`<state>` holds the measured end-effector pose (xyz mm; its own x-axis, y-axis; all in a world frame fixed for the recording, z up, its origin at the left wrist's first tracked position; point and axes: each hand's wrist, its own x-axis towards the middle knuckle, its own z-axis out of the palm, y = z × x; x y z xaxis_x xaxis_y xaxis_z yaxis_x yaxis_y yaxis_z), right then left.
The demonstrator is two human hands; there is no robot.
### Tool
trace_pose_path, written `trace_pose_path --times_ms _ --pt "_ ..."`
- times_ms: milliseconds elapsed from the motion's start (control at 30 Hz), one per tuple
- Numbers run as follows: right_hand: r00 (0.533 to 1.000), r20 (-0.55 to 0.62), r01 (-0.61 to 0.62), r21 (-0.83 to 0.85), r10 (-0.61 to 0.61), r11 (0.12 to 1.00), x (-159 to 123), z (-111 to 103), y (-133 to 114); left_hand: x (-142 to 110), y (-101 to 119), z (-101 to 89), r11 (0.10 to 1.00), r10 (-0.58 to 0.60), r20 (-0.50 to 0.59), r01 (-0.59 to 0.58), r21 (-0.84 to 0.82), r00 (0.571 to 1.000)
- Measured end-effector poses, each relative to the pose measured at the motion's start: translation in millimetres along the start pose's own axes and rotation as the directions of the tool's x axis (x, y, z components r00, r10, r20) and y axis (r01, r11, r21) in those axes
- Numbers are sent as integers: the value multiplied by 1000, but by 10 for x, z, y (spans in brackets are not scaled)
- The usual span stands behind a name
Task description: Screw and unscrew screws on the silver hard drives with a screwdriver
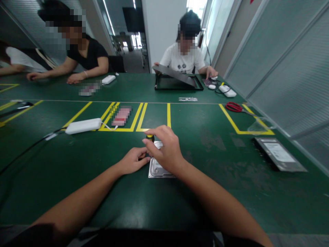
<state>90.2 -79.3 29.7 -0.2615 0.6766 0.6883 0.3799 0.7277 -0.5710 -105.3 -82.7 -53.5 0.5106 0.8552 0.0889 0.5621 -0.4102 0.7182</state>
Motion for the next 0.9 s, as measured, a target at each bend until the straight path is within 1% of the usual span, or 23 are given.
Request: trace_pose_path --times_ms 200,300,400,600,767,900 --pt "998 60 -8 40 5 999 -5 -8 -15 2 -4 0 1000 -5 11 5 5 1000" --pt "999 36 -13 24 12 1000 -4 8 1 4 -5 -3 1000 -5 20 5 21 1000" --pt "1000 25 5 5 -6 1000 -9 6 14 6 3 -11 1000 -11 36 10 20 999" --pt "997 69 14 40 -17 999 -4 -28 -21 4 -11 -3 1000 -8 29 8 -2 1000" --pt "998 57 -1 -4 1 1000 10 -14 5 9 -17 2 1000 -17 25 17 10 1000" --pt "995 90 37 -11 -36 999 19 -48 -6 13 -7 3 1000 -20 19 20 -2 1000"
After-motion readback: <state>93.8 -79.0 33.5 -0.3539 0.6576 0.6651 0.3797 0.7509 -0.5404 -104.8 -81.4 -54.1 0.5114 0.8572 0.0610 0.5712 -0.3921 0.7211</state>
